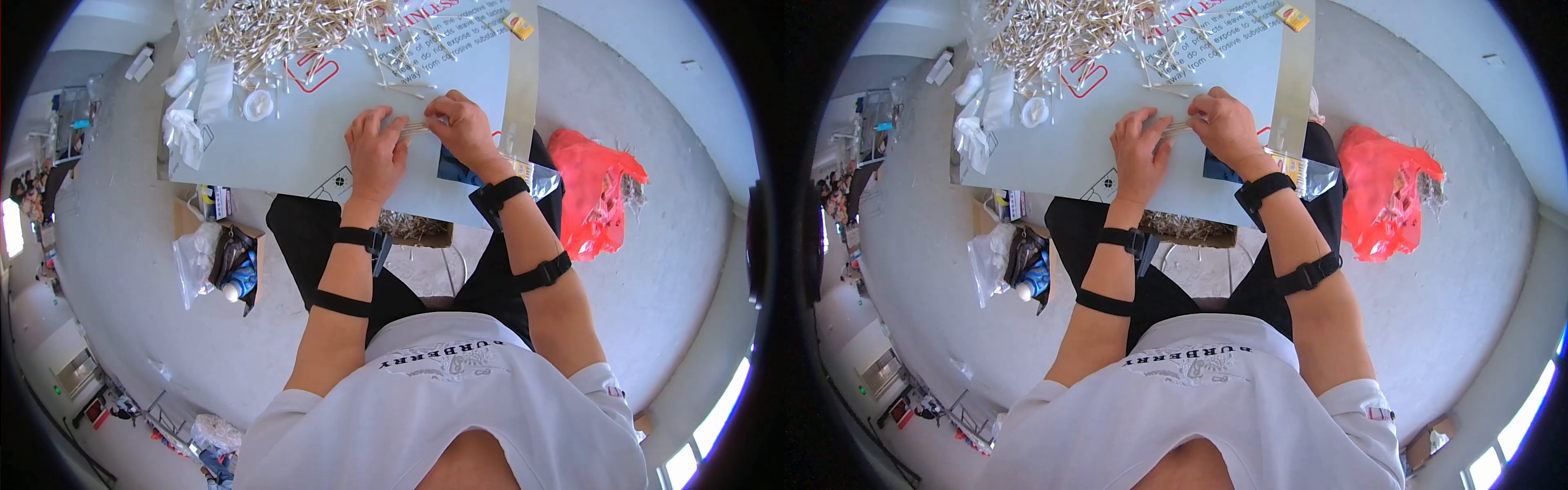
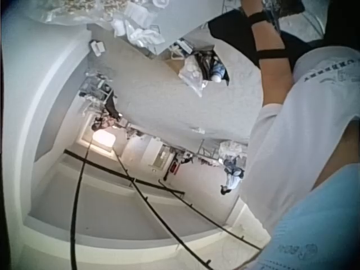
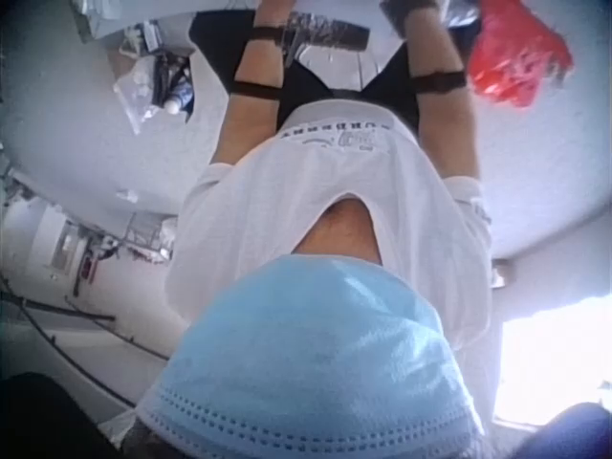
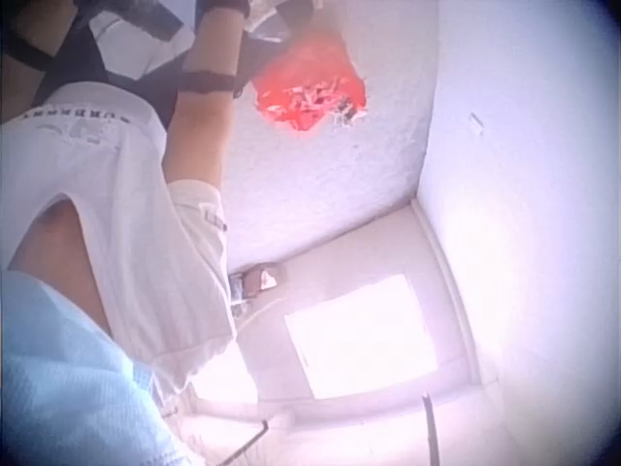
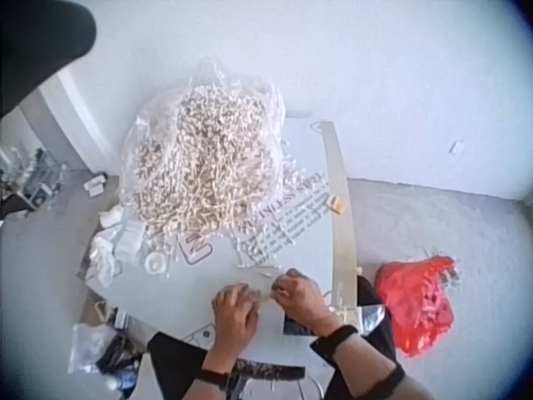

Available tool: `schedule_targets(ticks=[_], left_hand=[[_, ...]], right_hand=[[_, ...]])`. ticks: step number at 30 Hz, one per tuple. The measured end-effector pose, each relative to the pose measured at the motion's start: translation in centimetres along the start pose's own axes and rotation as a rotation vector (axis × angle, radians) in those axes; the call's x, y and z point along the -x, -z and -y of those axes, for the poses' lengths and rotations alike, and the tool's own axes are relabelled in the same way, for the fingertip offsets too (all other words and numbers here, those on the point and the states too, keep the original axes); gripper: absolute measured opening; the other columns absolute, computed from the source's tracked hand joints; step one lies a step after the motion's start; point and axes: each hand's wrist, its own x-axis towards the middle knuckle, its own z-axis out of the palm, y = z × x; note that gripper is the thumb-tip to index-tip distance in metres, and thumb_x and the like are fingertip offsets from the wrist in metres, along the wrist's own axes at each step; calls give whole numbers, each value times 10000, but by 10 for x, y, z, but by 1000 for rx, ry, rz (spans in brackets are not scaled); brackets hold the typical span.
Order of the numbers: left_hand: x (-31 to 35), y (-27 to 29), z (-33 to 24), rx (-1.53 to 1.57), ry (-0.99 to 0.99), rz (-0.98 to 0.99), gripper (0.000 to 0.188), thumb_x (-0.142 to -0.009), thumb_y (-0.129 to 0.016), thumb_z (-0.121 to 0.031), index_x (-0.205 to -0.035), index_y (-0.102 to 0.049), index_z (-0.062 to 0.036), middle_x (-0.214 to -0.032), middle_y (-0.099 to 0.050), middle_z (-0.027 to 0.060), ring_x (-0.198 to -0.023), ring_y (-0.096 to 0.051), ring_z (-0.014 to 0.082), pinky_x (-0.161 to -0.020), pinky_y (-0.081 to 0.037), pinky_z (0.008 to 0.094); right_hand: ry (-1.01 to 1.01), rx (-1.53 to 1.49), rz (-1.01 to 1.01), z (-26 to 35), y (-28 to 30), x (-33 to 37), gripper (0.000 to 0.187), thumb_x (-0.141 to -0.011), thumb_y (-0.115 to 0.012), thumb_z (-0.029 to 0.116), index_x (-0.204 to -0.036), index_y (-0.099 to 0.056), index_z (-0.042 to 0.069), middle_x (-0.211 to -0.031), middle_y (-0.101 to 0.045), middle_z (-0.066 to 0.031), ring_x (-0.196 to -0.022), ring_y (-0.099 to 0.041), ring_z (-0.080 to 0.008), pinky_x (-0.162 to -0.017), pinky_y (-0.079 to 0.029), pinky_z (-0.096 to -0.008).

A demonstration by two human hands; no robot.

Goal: The recorder is counting out cotton swabs and placing them into small, clear plastic bags.

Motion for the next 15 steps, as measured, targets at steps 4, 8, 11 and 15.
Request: schedule_targets(ticks=[4, 8, 11, 15], left_hand=[[-1, 0, 2, 57, 5, -30, 350, -709, -691, -68, -1056, -654, -84, -1154, -570, 88, -1143, -473, 312, -974, -343, 442], [-17, -3, 13, 104, 39, -146, 299, -698, -680, -50, -993, -650, -80, -1076, -603, 86, -1080, -507, 323, -921, -382, 434], [-38, -4, 29, 81, 105, -237, 226, -699, -667, -36, -919, -645, -80, -978, -612, 81, -993, -526, 328, -858, -412, 439], [-68, -5, 41, -2, 198, -227, 115, -739, -674, -83, -852, -656, -87, -891, -590, 82, -926, -522, 323, -821, -423, 443]], right_hand=[[-66, -20, -161, 7, -3, -15, 174, -728, -725, 156, -877, -673, 82, -873, -595, -103, -802, -618, -306, -710, -510, -397], [-4, 131, -172, 8, -9, -31, 186, -724, -729, 161, -892, -668, 109, -901, -576, -99, -908, -598, -295, -761, -509, -396], [-14, 163, -139, 4, -12, -36, 139, -733, -717, 147, -863, -672, 126, -890, -571, -88, -925, -591, -286, -776, -506, -390], [-28, 138, -119, -1, -12, -34, 114, -748, -708, 114, -859, -684, 116, -928, -587, -85, -863, -607, -285, -770, -499, -373]])
